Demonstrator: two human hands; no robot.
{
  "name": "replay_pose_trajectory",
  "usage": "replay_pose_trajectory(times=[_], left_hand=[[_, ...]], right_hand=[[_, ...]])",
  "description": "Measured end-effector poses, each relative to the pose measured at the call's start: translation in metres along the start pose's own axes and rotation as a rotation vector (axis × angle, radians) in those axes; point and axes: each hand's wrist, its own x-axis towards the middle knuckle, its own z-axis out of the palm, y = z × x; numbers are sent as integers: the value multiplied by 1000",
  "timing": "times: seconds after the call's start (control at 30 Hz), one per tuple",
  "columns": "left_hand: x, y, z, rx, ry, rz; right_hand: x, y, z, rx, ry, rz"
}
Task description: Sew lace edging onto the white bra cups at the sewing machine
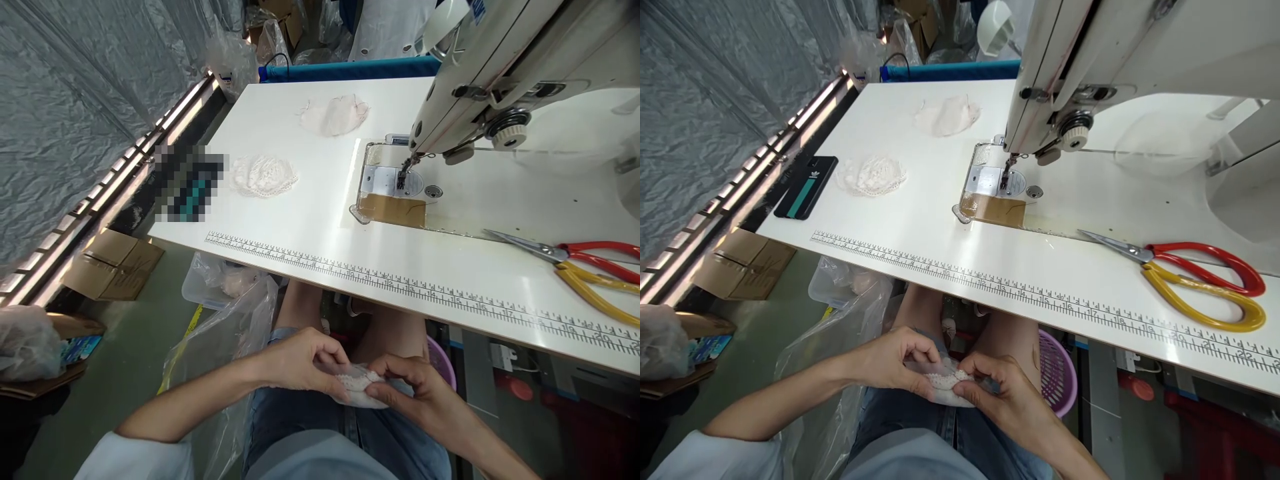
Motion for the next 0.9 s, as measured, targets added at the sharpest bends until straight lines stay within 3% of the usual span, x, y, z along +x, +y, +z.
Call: replay_pose_trajectory(times=[0.3,0.53,0.9], left_hand=[[6,0,15,93,76,63],[6,-4,14,49,49,-29],[5,0,14,82,38,-37]], right_hand=[[-4,-1,1,-113,14,22],[-6,3,1,-175,25,-36],[-2,8,4,17,31,-5]])
